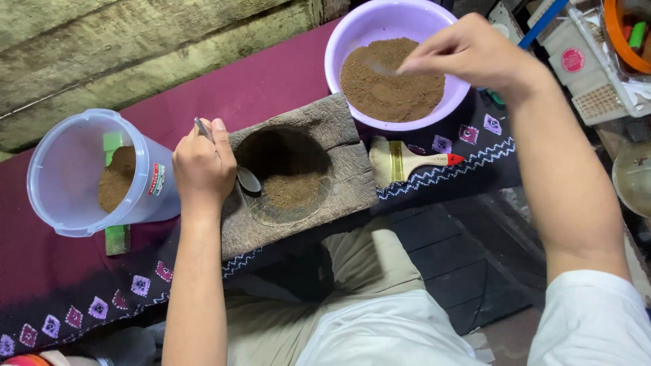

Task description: Transferring ground powder from a stone mortar into containers using a spoon and a scraping tool.

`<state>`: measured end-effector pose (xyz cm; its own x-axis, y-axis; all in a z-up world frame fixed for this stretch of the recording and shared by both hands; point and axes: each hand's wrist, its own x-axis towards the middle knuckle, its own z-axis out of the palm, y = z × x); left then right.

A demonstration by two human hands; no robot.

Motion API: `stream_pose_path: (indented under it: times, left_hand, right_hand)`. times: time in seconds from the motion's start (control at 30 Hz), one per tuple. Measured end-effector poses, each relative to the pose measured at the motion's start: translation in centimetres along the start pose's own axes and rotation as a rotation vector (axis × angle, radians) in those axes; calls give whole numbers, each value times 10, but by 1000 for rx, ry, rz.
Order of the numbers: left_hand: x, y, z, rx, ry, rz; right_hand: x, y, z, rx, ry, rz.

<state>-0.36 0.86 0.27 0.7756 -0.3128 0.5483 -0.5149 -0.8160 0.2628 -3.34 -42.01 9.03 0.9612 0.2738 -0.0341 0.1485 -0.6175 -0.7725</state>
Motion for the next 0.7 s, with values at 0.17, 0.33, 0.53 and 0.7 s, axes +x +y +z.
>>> stream_pose_path:
  times: [0.17,0.33,0.53,0.7]
  left_hand:
    - [2,1,1,-15,7,41]
    - [5,4,-1,-50,5,25]
    - [10,8,-2,-92,45,58]
    - [12,7,-3,-129,83,93]
  right_hand:
    - [-3,79,-4,280,167,467]
    - [-4,76,4,286,220,399]
    - [-7,-31,33,-122,116,-70]
    - [12,-60,117,-718,-89,-65]
